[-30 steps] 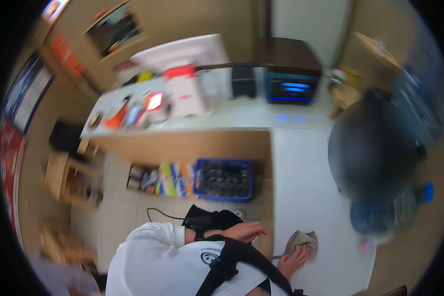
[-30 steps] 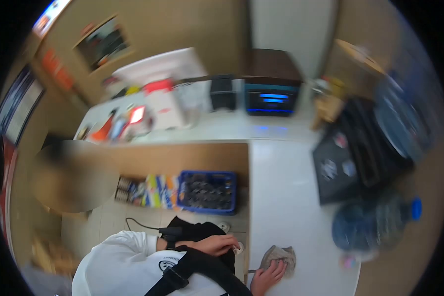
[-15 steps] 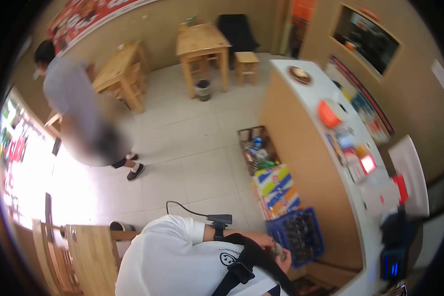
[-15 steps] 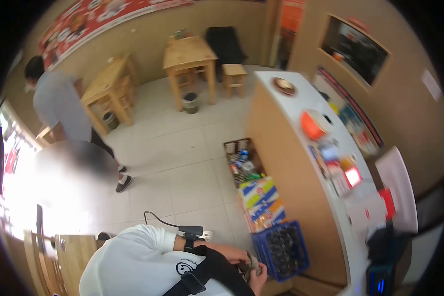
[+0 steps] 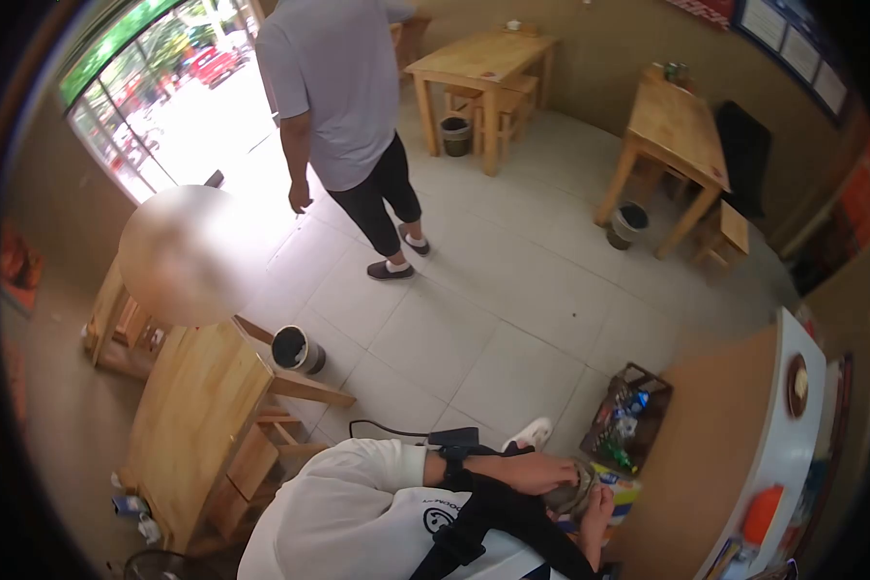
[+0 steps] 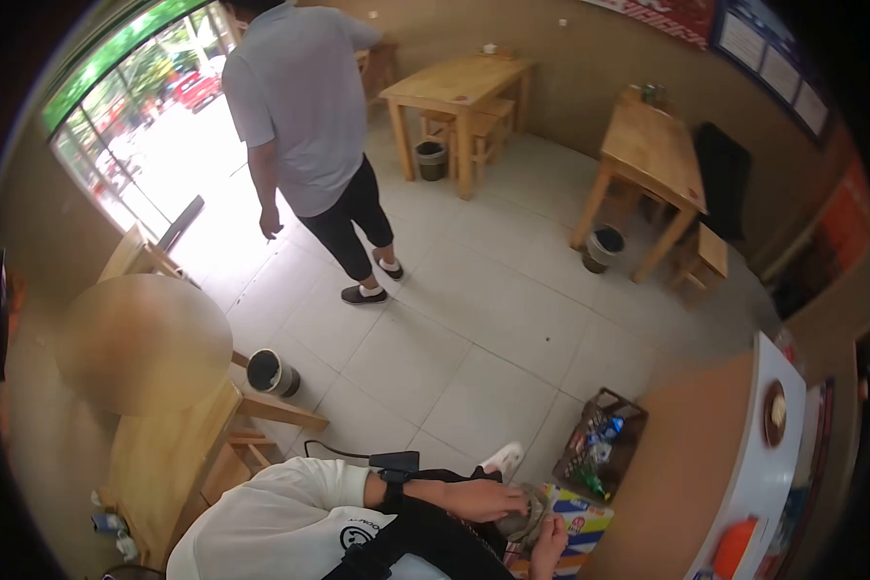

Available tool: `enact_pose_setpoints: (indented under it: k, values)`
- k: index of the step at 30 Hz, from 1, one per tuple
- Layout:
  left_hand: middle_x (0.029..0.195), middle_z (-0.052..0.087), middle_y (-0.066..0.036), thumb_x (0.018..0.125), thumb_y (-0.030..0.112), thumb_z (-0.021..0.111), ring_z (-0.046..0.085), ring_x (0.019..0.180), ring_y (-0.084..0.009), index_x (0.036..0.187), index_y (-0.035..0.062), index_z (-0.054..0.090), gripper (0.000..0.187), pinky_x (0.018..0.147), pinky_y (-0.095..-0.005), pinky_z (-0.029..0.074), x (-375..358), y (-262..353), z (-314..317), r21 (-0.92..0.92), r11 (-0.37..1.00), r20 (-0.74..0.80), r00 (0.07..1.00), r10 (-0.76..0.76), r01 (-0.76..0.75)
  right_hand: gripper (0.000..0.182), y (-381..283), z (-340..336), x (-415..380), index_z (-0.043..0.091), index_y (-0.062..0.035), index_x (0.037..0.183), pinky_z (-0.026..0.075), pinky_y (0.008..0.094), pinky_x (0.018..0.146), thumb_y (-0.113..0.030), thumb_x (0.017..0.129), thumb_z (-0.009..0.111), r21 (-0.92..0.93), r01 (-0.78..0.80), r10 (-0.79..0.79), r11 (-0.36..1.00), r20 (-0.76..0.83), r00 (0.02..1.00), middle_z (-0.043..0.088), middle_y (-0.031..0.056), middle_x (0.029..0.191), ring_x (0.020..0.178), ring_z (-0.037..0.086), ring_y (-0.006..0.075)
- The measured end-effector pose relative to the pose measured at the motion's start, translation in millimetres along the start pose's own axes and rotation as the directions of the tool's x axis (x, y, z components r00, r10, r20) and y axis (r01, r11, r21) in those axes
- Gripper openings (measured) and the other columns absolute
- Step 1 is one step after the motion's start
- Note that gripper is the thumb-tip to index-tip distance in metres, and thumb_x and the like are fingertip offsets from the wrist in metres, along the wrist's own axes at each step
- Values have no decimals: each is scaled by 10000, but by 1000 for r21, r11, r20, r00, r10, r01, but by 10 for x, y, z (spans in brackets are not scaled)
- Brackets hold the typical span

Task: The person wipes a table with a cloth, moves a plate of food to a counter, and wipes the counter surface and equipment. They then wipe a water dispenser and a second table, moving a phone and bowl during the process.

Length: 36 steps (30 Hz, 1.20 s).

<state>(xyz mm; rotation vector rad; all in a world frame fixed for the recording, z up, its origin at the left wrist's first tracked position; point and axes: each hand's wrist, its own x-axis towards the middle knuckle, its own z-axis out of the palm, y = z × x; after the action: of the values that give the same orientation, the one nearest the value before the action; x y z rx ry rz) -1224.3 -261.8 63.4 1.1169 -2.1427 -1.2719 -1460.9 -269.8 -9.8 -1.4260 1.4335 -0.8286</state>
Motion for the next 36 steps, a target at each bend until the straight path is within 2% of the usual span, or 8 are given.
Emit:
enact_pose_setpoints:
  k: [4, 9, 11, 20, 26, 34, 35, 36]
  values:
    - [1066, 492, -117, 804, 26, 499, 501, 1011, -326, 1101, 67, 474, 301, 824, -403, 428, 900, -305, -552, -157, 981, -327, 943, 61, -118, 216, -76, 58, 1179, 563, -9, 922, 412, 235, 682, -199, 936, 462, 283, -184, 158, 941, 115, 981, 559, 16, 836, 781, 494, 82]
    - [1017, 511, -125, 817, 41, 499, 504, 1000, -321, 1047, 70, 495, 232, 812, -410, 425, 1707, -564, -1447, -74, 989, -291, 951, 100, -127, 222, -220, 123, 2525, 565, -10, 925, 412, 247, 695, -203, 934, 454, 269, -151, 109, 951, 166, 980, 563, 11, 830, 785, 501, 86]
    - [995, 521, -127, 818, 58, 500, 508, 992, -320, 1029, 74, 504, 212, 811, -412, 422, 1894, -639, -1790, -66, 996, -64, 997, 52, -56, 210, -375, 168, 3020, 560, -13, 878, 396, 246, 672, -195, 921, 464, 258, -199, 131, 946, 257, 957, 545, 5, 800, 752, 476, 86]
    - [1009, 564, -122, 834, 50, 490, 571, 934, -269, 1054, 39, 525, 223, 812, -362, 451, 1994, -1503, -3115, -229, 953, -414, 866, -280, 198, 205, -1346, 745, 5063, 509, -16, 816, 356, 229, 628, -183, 924, 460, 92, 34, -70, 995, 421, 905, 451, -29, 713, 686, 384, 67]
    - [991, 588, -116, 836, 14, 502, 582, 958, -212, 1054, 36, 555, 225, 809, -308, 466, 2575, -2361, -3964, -366, 922, -475, 826, -304, 129, 206, -1514, 1044, 6039, 570, -3, 891, 417, 247, 677, -191, 909, 487, 115, -201, 131, 973, 444, 886, 566, 11, 787, 755, 483, 74]
    - [976, 589, -122, 848, 39, 518, 586, 938, -256, 1044, 53, 570, 203, 792, -319, 481, 4181, -2596, -5162, -234, 972, -161, 984, -76, 37, 266, -1781, 743, 6609, 569, 8, 977, 451, 299, 744, -242, 894, 536, -80, -172, 174, 982, 17, 985, 603, 73, 838, 801, 546, 143]
    - [969, 592, -123, 849, 58, 527, 591, 923, -267, 1040, 66, 572, 196, 786, -328, 484, 4363, -2497, -5192, -196, 978, -125, 987, -103, 77, 244, -1945, 703, 6593, 569, 12, 974, 455, 291, 724, -215, 900, 520, -37, -176, 170, 984, -120, 978, 607, 64, 844, 789, 551, 136]
    - [958, 598, -123, 858, 95, 530, 602, 900, -273, 1023, 91, 580, 172, 771, -346, 488, 4512, -2586, -5057, -249, 968, -158, 987, -39, -1, 232, -1748, 563, 6616, 565, 17, 990, 449, 267, 720, -189, 904, 504, 130, -259, 262, 957, -1, 965, 612, 58, 876, 804, 554, 129]
